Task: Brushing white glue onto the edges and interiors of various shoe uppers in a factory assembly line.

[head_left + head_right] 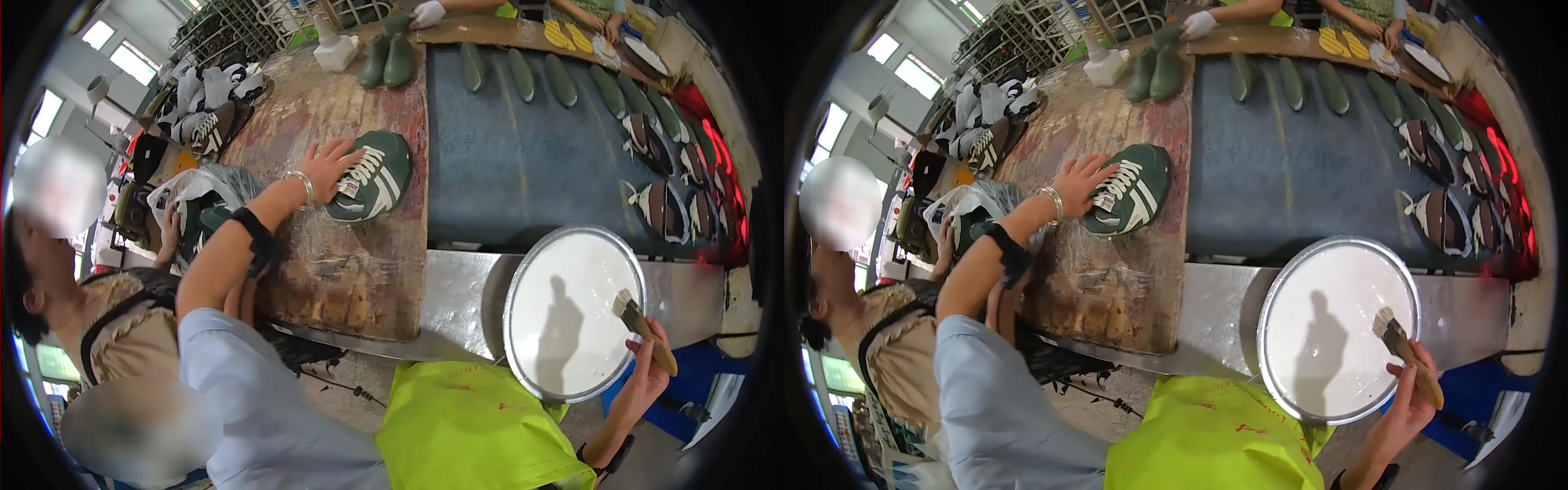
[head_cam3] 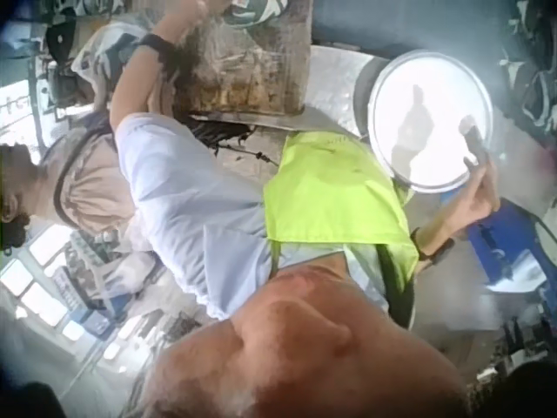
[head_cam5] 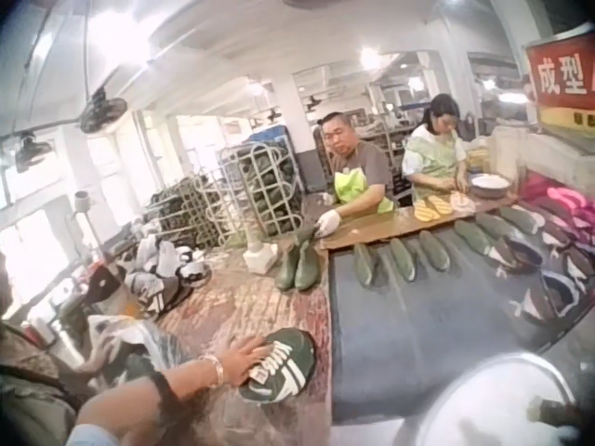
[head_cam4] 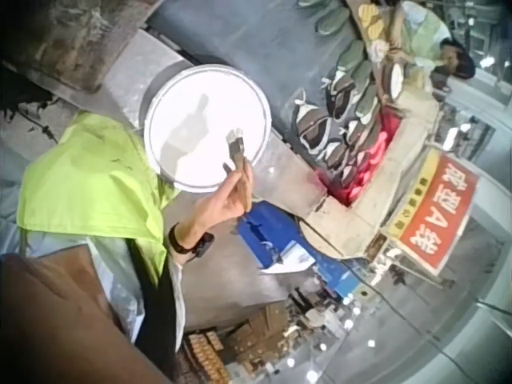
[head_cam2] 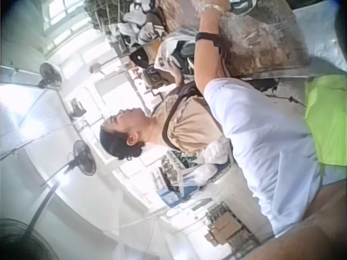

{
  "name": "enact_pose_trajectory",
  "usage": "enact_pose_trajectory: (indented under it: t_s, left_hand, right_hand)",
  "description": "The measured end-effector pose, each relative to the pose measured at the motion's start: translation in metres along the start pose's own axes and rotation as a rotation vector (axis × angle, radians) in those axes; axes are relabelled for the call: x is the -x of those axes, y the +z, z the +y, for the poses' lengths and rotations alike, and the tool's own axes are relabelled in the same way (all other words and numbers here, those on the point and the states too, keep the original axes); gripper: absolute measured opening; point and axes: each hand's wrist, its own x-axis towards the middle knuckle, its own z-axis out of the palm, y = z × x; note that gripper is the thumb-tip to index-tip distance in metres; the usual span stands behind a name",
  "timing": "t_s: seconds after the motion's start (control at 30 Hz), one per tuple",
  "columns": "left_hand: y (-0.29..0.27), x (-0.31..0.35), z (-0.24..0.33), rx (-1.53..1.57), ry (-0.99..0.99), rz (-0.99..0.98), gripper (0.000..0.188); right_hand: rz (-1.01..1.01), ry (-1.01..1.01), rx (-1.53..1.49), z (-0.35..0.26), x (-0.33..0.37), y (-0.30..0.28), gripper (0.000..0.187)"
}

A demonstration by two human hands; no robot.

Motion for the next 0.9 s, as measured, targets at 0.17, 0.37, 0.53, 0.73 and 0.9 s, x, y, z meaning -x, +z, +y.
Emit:
enact_pose_trajectory:
  t_s: [0.17, 0.37, 0.53, 0.73, 0.9]
  left_hand:
    - [0.063, -0.009, -0.023, 0.277, 0.072, -0.011, 0.087]
    - [0.05, -0.031, -0.036, 0.275, 0.156, -0.119, 0.08]
    - [0.052, -0.046, -0.009, 0.073, -0.015, -0.145, 0.089]
    - [0.042, 0.003, -0.013, 0.346, -0.192, 0.319, 0.067]
    - [0.022, 0.106, 0.007, 2.435, 0.114, 0.171, 0.037]
  right_hand:
    - [0.003, -0.041, -0.035, -0.008, 0.004, 0.006, 0.023]
    - [0.002, -0.033, -0.098, -0.009, 0.012, 0.008, 0.023]
    - [-0.064, -0.046, -0.145, -0.015, 0.027, 0.005, 0.021]
    - [-0.023, -0.034, -0.15, -0.011, 0.031, -0.006, 0.019]
    - [-0.03, 0.039, -0.157, 0.009, 0.02, -0.002, 0.019]
